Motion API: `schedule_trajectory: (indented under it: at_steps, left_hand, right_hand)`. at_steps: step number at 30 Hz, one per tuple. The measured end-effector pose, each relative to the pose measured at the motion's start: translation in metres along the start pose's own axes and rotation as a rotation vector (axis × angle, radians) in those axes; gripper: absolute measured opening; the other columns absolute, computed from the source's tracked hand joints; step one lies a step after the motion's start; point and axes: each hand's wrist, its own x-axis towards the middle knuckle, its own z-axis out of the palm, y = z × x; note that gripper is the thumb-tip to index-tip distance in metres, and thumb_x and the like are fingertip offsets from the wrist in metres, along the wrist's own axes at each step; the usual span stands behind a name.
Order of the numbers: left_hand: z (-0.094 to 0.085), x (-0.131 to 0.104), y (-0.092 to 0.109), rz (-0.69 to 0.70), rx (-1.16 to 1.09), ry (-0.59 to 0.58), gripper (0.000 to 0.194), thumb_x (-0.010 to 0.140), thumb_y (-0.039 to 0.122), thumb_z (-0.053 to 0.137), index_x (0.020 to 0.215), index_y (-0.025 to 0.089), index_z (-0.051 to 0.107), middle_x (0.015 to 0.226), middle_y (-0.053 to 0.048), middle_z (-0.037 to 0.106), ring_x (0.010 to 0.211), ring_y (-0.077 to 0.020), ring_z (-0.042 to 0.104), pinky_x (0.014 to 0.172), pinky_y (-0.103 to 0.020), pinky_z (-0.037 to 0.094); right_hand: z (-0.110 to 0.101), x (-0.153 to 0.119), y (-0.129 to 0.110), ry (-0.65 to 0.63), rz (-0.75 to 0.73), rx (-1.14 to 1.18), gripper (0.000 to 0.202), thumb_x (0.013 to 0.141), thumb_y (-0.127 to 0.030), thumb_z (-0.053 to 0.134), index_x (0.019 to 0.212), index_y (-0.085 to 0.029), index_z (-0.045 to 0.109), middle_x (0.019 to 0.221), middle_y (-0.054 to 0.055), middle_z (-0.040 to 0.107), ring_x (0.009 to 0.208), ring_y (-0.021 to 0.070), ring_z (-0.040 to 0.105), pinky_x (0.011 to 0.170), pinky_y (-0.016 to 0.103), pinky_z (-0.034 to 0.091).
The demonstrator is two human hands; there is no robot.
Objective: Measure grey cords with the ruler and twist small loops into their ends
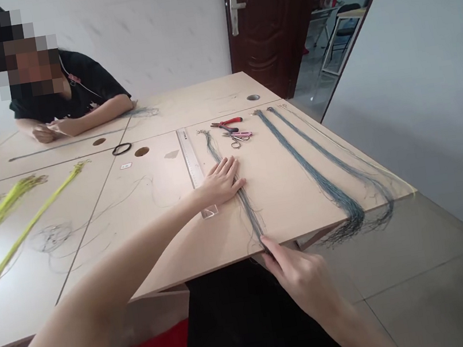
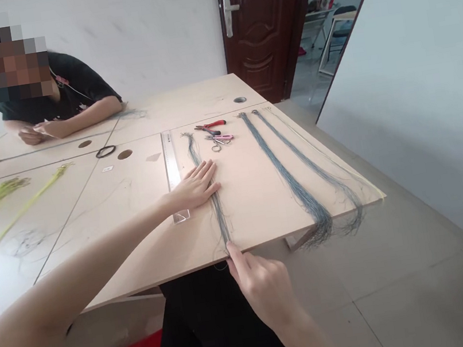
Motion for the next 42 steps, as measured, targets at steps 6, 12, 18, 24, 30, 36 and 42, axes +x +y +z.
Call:
schedule_trajectory:
  at_steps: [6, 12, 18, 24, 30, 36, 42]
  left_hand:
    - [-0.004, -0.001, 0.004, -0.014, 0.017, -0.005, 0.052, 0.095, 0.037, 0.041, 0.140, 0.014, 0.029, 0.148, -0.015, 0.023, 0.137, -0.0299, 0.020, 0.109, -0.054, 0.021]
    - [-0.002, 0.002, 0.001, -0.021, -0.010, -0.008, 0.052, 0.094, 0.038, 0.043, 0.139, 0.015, 0.031, 0.148, -0.014, 0.023, 0.136, -0.0310, 0.022, 0.108, -0.056, 0.022]
    - [-0.003, 0.003, 0.001, -0.018, -0.021, -0.016, 0.051, 0.093, 0.038, 0.045, 0.138, 0.016, 0.032, 0.147, -0.014, 0.024, 0.135, -0.0316, 0.024, 0.108, -0.057, 0.023]
    - [0.000, 0.004, -0.002, -0.010, -0.014, -0.011, 0.052, 0.093, 0.038, 0.045, 0.139, 0.017, 0.032, 0.148, -0.013, 0.024, 0.135, -0.0316, 0.024, 0.108, -0.057, 0.021]
    - [0.006, 0.002, -0.004, -0.008, -0.008, 0.056, 0.050, 0.093, 0.037, 0.047, 0.137, 0.017, 0.035, 0.145, -0.013, 0.028, 0.132, -0.0314, 0.028, 0.107, -0.057, 0.025]
    - [0.012, -0.001, -0.005, 0.008, -0.003, 0.145, 0.047, 0.092, 0.036, 0.048, 0.134, 0.016, 0.039, 0.142, -0.013, 0.034, 0.130, -0.0303, 0.033, 0.105, -0.055, 0.029]
    - [0.013, -0.003, 0.001, 0.001, -0.024, 0.215, 0.041, 0.092, 0.035, 0.049, 0.128, 0.016, 0.045, 0.137, -0.012, 0.041, 0.126, -0.0287, 0.038, 0.104, -0.054, 0.030]
  right_hand:
    - [0.005, -0.010, -0.001, 0.162, -0.053, 0.117, 0.013, 0.081, -0.005, 0.062, 0.094, -0.008, 0.064, 0.056, -0.002, 0.060, 0.042, 0.0041, 0.050, 0.049, 0.021, 0.038]
    - [-0.006, -0.028, 0.001, 0.064, -0.144, 0.239, 0.017, 0.080, -0.003, 0.062, 0.096, -0.010, 0.062, 0.050, -0.005, 0.053, 0.041, 0.0053, 0.046, 0.043, 0.023, 0.031]
    - [-0.018, -0.047, 0.002, -0.089, -0.035, 0.444, 0.015, 0.089, -0.021, 0.053, 0.102, -0.015, 0.056, 0.054, -0.005, 0.057, 0.043, 0.0067, 0.052, 0.044, 0.020, 0.037]
    - [-0.015, -0.030, 0.013, -0.237, 0.478, 0.456, 0.027, 0.095, -0.036, 0.039, 0.094, -0.016, 0.056, 0.060, 0.000, 0.061, 0.047, 0.0111, 0.058, 0.044, 0.020, 0.042]
    - [-0.012, -0.006, 0.002, -0.398, 0.586, 0.471, 0.043, 0.091, -0.051, 0.039, 0.074, -0.018, 0.061, 0.064, 0.003, 0.065, 0.054, 0.0163, 0.063, 0.047, 0.023, 0.043]
    - [-0.027, 0.060, 0.025, -0.316, 0.460, 0.437, 0.038, 0.093, -0.043, 0.036, 0.079, -0.018, 0.060, 0.075, 0.005, 0.065, 0.070, 0.0160, 0.062, 0.063, 0.025, 0.047]
    - [0.055, 0.195, 0.060, -0.387, 0.241, 0.306, 0.026, 0.092, -0.029, 0.050, 0.113, -0.015, 0.056, 0.121, 0.009, 0.054, 0.113, 0.0219, 0.050, 0.096, 0.044, 0.040]
